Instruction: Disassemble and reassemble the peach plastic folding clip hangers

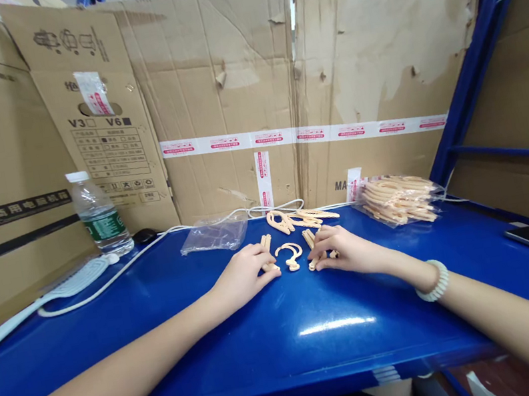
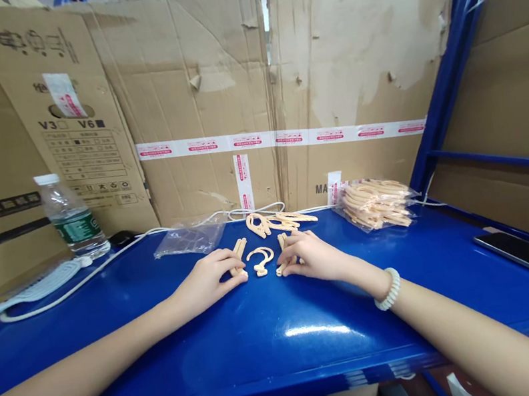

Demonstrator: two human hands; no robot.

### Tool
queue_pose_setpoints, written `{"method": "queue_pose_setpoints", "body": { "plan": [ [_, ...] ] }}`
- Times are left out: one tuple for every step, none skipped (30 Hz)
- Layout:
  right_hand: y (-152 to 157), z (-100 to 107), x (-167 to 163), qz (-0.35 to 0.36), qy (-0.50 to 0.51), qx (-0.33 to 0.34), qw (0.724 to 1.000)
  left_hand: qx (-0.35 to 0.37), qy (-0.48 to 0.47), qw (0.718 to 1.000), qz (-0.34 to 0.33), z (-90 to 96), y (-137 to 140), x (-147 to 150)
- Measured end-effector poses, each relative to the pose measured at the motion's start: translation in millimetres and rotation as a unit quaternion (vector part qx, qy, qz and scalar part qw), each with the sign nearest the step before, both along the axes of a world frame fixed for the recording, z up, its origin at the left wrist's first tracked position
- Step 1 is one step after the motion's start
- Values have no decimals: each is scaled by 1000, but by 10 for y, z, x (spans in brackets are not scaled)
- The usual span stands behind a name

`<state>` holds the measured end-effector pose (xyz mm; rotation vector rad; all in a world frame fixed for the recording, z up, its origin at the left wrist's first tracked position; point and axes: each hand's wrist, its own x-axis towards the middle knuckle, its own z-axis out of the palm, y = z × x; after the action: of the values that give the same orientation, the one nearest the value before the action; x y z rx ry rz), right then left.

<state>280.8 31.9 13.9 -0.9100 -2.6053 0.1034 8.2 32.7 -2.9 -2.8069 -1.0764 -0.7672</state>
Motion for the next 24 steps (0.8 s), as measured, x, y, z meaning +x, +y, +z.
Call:
{"method": "queue_pose_setpoints", "body": {
  "plan": [
    [7, 13, 12, 0, 4, -3, 1000, -1, -1, 1000, 0, -2, 0, -1],
    [11, 38, 36, -3, 8, -6, 1000, -1, -3, 1000, 0, -3, 0, -2],
    [13, 73, 69, -7, 12, -8, 1000, -2, -4, 1000, 0, -5, -1, -3],
    [13, 115, 112, -13, 16, -10, 1000, -1, -5, 1000, 1, -6, -2, -5],
    [12, 158, 159, -20, 18, -12, 1000, -2, -6, 1000, 1, -7, -4, -6],
    [11, 199, 209, -25, 17, -16, 999, -1, -6, 1000, 1, -7, -5, -8],
    [11, 232, 256, -29, 12, -22, 999, -2, -7, 1000, 1, -7, -6, -9],
    [11, 255, 297, -30, 3, -32, 999, -2, -7, 1000, 1, -6, -8, -11],
    [12, 266, 330, -32, -7, -43, 999, -2, -7, 1000, 1, -4, -9, -13],
    [15, 265, 353, -34, -18, -55, 998, -2, -7, 1000, 0, -2, -10, -14],
    [18, 254, 366, -38, -27, -66, 997, -2, -6, 1000, 0, 0, -12, -15],
    [24, 237, 373, -45, -35, -73, 996, -2, -6, 1000, -1, 2, -13, -17],
    [31, 215, 374, -53, -40, -78, 995, -2, -6, 1000, -1, 3, -14, -18],
    [40, 194, 376, -62, -43, -81, 994, -1, -6, 1000, -1, 4, -15, -19],
    [52, 175, 379, -69, -44, -82, 993, -1, -7, 1000, -2, 4, -14, -19],
    [66, 161, 387, -76, -44, -81, 993, -1, -7, 1000, -2, 3, -13, -21],
    [83, 152, 401, -82, -44, -80, 992, -1, -7, 1000, -3, 0, -11, -22],
    [102, 148, 420, -88, -43, -78, 992, -2, -7, 1000, -4, -2, -7, -23],
    [119, 150, 442, -92, -42, -76, 992, -2, -8, 1000, -4, -6, -3, -25],
    [134, 156, 462, -95, -39, -72, 992, -1, -8, 1000, -4, -9, 1, -27],
    [144, 165, 477, -95, -36, -68, 992, -1, -9, 1000, -4, -12, 5, -29],
    [144, 176, 481, -94, -31, -62, 993, 0, -10, 1000, -4, -14, 9, -30],
    [134, 186, 470, -91, -23, -53, 994, 0, -11, 1000, -4, -15, 11, -30],
    [110, 194, 439, -89, -12, -40, 995, 0, -12, 1000, -4, -16, 13, -30]
  ]
}}
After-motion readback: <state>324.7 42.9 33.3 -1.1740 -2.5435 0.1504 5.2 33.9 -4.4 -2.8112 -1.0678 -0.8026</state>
